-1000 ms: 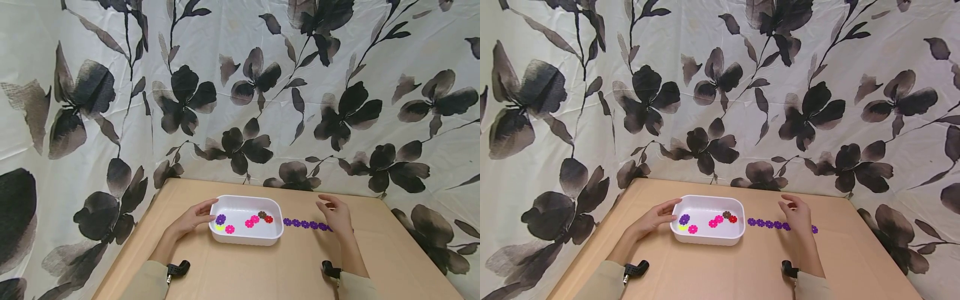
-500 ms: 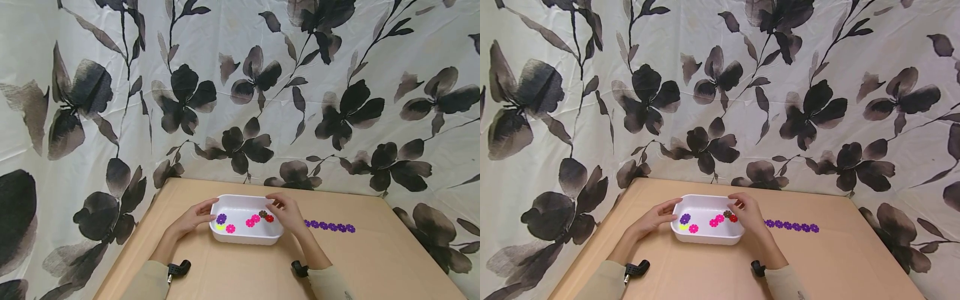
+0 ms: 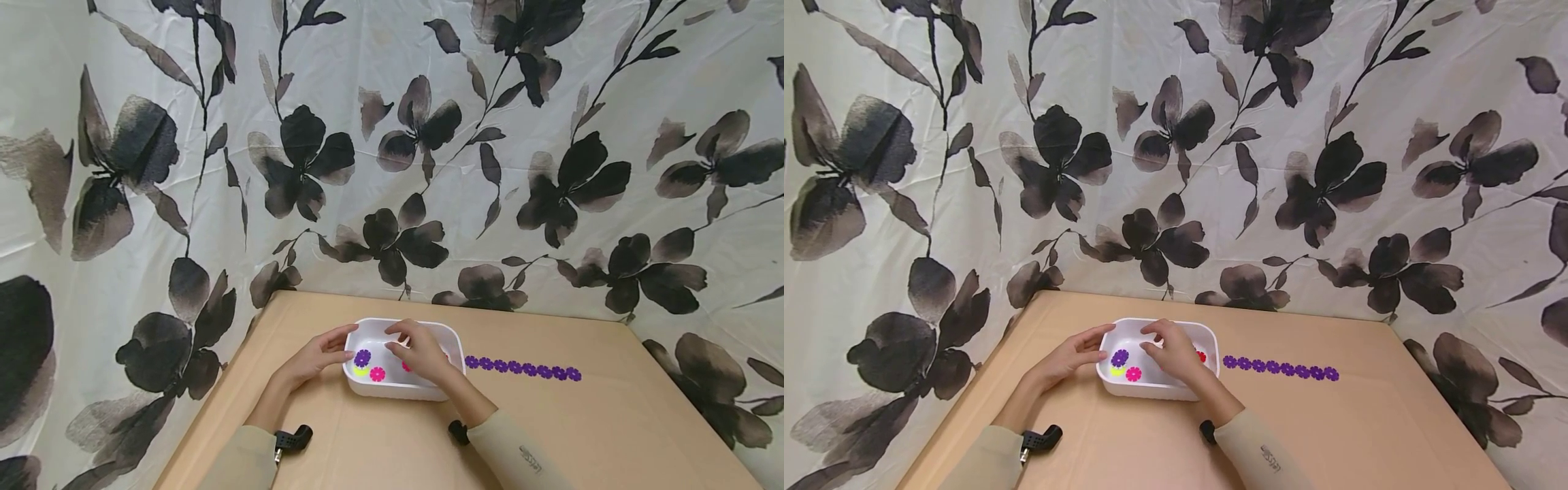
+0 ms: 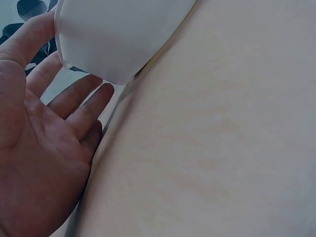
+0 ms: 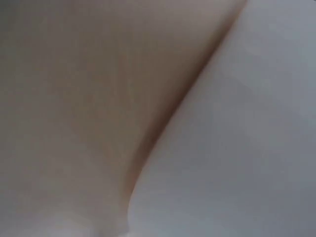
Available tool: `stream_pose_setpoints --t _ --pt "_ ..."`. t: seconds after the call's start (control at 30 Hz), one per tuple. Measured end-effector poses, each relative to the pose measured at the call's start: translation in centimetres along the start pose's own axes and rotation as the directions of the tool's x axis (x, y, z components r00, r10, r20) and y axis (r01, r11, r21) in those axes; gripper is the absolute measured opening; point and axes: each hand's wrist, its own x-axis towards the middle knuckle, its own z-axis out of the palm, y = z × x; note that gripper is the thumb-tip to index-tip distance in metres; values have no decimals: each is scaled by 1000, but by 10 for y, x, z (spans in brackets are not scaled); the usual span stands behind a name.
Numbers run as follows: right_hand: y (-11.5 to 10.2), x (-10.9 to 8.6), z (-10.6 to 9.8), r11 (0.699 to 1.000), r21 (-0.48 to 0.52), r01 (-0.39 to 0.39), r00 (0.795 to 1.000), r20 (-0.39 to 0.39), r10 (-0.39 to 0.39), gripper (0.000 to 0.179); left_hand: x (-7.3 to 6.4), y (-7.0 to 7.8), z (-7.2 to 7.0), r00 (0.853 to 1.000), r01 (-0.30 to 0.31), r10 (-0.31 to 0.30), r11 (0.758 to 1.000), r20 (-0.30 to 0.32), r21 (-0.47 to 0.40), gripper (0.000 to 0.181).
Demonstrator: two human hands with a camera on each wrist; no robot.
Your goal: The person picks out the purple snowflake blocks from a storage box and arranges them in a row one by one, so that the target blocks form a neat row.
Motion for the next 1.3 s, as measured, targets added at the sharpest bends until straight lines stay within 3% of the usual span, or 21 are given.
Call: stream_pose_setpoints --t 0.2,0.47,0.8,1.03,1.3 --pt "0 14 13 999 -38 28 998 57 -25 25 0 0 2 1000 -1 1 1000 -2 3 68" --pt "-2 30 28 999 38 24 989 148 -29 25 0 0 2 1000 -1 1 1000 0 -16 68" --pt "-3 39 39 1000 -19 20 975 222 -15 22 1 -1 1 1000 -10 10 1000 3 -19 68" --pt "-13 43 39 992 -117 -39 962 264 69 23 3 -2 0 1000 -13 13 1000 6 -12 68" --pt "-16 44 50 994 -110 4 952 306 30 22 1 -1 1 1000 2 -2 1000 0 2 68"
